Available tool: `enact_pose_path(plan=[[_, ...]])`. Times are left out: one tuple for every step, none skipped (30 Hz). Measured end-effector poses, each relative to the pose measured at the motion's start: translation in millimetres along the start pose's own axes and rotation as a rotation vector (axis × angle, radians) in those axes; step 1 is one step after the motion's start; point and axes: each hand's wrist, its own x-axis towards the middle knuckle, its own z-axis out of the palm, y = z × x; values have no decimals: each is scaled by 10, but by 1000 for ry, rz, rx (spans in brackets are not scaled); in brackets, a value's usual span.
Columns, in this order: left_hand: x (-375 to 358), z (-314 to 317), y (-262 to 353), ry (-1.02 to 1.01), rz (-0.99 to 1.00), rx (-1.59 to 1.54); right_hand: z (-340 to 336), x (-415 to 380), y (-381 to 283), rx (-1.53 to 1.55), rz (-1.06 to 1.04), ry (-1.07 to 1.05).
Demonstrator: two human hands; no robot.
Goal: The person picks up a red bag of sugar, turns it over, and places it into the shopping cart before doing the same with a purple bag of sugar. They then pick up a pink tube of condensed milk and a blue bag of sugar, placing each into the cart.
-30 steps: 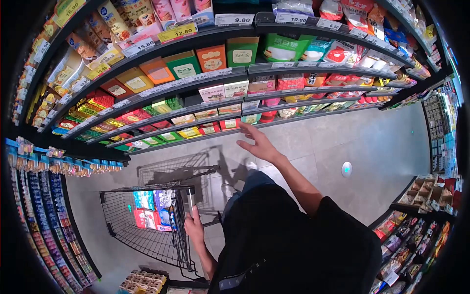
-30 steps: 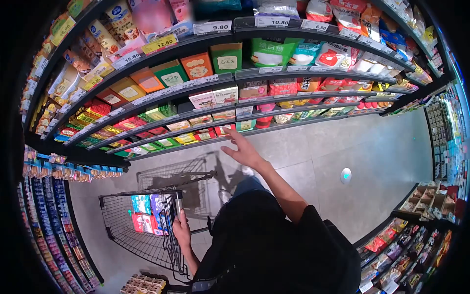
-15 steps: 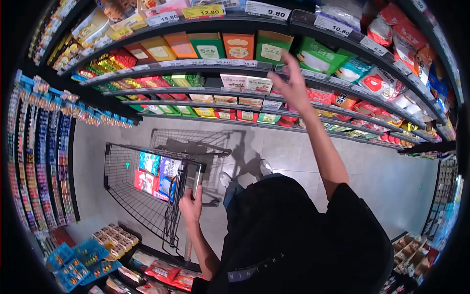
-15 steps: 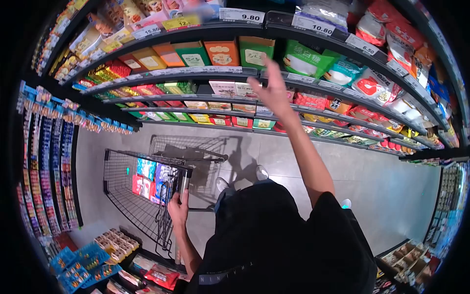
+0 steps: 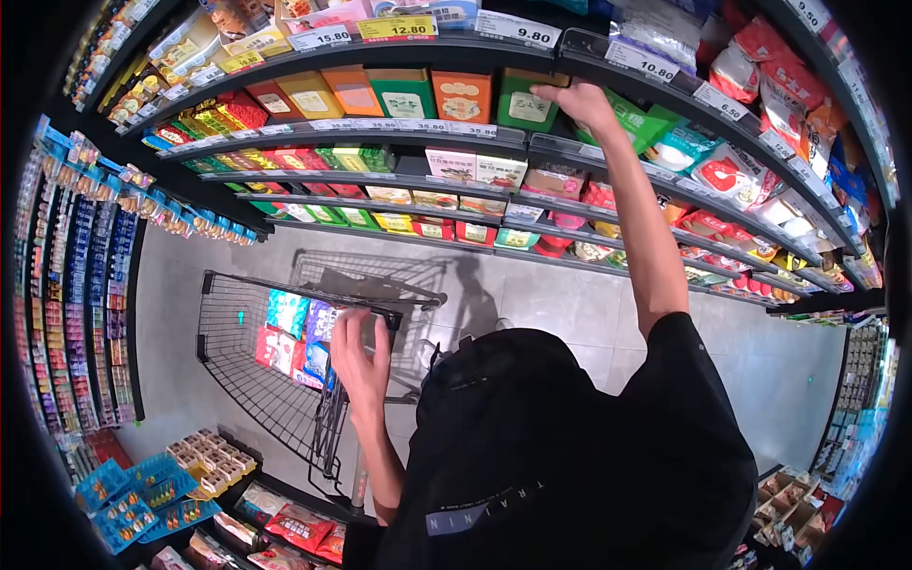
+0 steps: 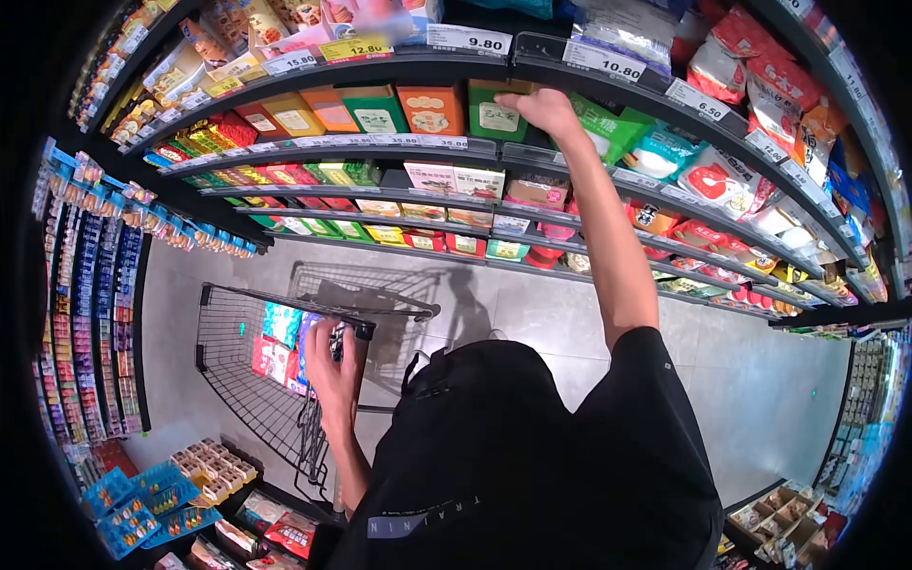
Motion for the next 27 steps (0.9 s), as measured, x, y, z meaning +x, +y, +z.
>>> enact_pose_path(plan=[[106, 34, 51, 23, 88, -31, -24, 14, -53, -24, 55, -86], [202, 65, 97, 48, 178, -62, -41, 28, -99, -47, 108, -171], [280, 92, 141, 42, 179, -62, -44, 24, -125, -52, 100, -186], [339, 119, 181, 23, 208, -52, -17, 24, -87, -52, 108, -185], [379, 145, 218, 5, 238, -43, 18, 36, -51, -32, 22, -111], [390, 165, 254, -3, 238, -44, 61, 29, -7, -13, -62, -37], [391, 184, 287, -40, 226, -69, 6, -78, -225, -54, 41, -68], [392, 201, 299, -77, 216, -94, 7, -71, -171, -56, 49, -66], [376, 246, 259, -92, 236, -94, 15, -30, -100, -53, 18, -68], [352, 279, 234, -101, 238, -95, 17, -15, -70, -51, -13, -70], [322, 308, 212, -113, 230, -99, 2, -2, -42, -113, 12, -75], [286, 336, 185, -125, 221, -104, 4, 15, -16, -115, 21, -76], [248, 362, 139, -147, 195, -114, 13, 39, 27, -104, 45, -85], [215, 378, 95, -155, 192, -115, 20, -18, -95, -93, 68, -95], [191, 391, 56, -154, 178, -99, -11, -108, -209, -109, 52, -79], [166, 392, 22, -151, 164, -82, -3, -122, -195, -112, 57, -82], [134, 383, -6, -151, 143, -77, 12, -123, -184, -71, 10, -81], [107, 380, -47, -154, 139, -77, 29, -125, -182, -30, -39, -81], [79, 384, -101, -144, 138, -76, 0, -167, -279, -12, 24, -139], [51, 385, -156, -134, 136, -73, 29, -152, -197, -12, 25, -145], [24, 385, -207, -137, 138, -70, 68, -116, -61, 52, 28, -143], [-1, 384, -233, -137, 131, -69, 108, -131, -59, 116, 32, -140], [-24, 390, -250, -111, 154, -66, 132, -179, -45, 155, -38, -86], [-51, 394, -280, -85, 176, -62, 156, -203, -39, 156, -36, -95], [-87, 411, -342, -105, 175, -51, 168, -237, -29, 147, -44, -56], [-124, 417, -389, -107, 164, -48, 174, -284, -17, 139, -50, -17], [-154, 428, -418, -106, 183, -56, 244, -312, -14, 141, -48, -28]])
